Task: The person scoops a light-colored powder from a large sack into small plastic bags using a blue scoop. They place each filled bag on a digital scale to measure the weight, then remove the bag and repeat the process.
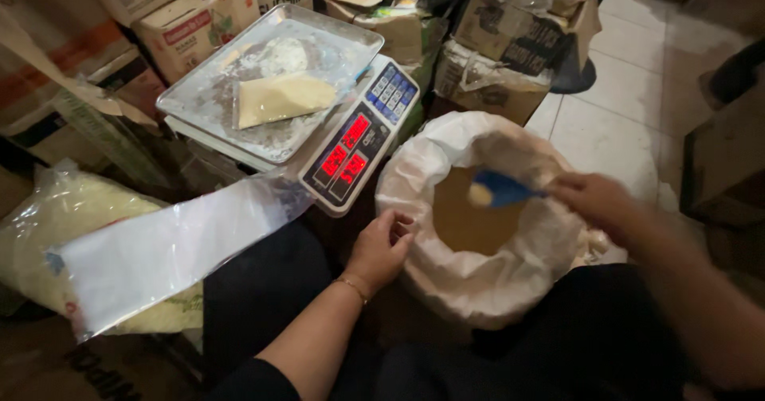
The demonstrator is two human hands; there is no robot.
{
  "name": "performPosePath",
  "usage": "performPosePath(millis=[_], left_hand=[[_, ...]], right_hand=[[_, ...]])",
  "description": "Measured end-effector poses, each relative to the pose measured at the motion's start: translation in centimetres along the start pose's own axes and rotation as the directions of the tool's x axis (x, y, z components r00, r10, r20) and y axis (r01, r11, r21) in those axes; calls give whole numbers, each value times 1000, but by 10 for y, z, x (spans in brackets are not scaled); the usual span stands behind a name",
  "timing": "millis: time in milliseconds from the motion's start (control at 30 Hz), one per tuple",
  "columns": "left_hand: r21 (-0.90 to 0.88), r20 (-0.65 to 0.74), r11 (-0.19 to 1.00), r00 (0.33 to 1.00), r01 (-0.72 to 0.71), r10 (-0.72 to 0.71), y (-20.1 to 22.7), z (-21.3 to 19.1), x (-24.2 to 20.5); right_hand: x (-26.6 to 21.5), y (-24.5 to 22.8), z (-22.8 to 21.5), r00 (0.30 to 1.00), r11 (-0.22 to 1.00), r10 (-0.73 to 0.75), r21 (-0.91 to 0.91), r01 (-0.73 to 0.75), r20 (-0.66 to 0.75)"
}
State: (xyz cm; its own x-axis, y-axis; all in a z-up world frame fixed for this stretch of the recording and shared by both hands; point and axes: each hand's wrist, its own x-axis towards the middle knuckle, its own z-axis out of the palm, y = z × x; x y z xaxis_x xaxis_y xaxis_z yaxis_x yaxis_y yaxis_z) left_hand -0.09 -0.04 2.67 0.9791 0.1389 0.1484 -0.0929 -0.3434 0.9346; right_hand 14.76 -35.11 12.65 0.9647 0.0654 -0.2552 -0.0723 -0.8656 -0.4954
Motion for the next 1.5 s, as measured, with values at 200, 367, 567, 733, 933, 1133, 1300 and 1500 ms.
performPosePath(millis=[200, 367, 567, 733, 933, 1133, 1300, 1500], left_hand=[[20, -7, 999, 999, 35, -35, 3, -2, 0], [20, -24, 999, 999, 29, -29, 3, -5, -1], [28, -12, 999, 999, 33, -32, -1, -1, 2], [27, -9, 999, 999, 31, -31, -2, 1, 3], [22, -12, 999, 999, 30, -29, 1, -1, 1], [34, -17, 999, 1000, 25, -25, 5, -3, 1], [54, -13, 998, 1000, 26, -25, 6, -4, 1], [63, -17, 998, 1000, 13, -12, 5, -2, 1]], right_hand=[[10, -19, 52, 940, 897, -336, -285, 338, 60], [18, -29, 75, 917, 858, -379, -321, 400, 129], [4, -36, 88, 944, 887, -288, -325, 327, 163], [-9, -47, 102, 958, 834, -245, -471, 287, 150], [5, -61, 118, 876, 845, -469, -233, 482, 113], [11, -77, 130, 846, 832, -528, -151, 534, 77], [1, -73, 132, 847, 834, -529, -156, 529, 50], [4, -62, 136, 881, 868, -472, -196, 457, -34]])
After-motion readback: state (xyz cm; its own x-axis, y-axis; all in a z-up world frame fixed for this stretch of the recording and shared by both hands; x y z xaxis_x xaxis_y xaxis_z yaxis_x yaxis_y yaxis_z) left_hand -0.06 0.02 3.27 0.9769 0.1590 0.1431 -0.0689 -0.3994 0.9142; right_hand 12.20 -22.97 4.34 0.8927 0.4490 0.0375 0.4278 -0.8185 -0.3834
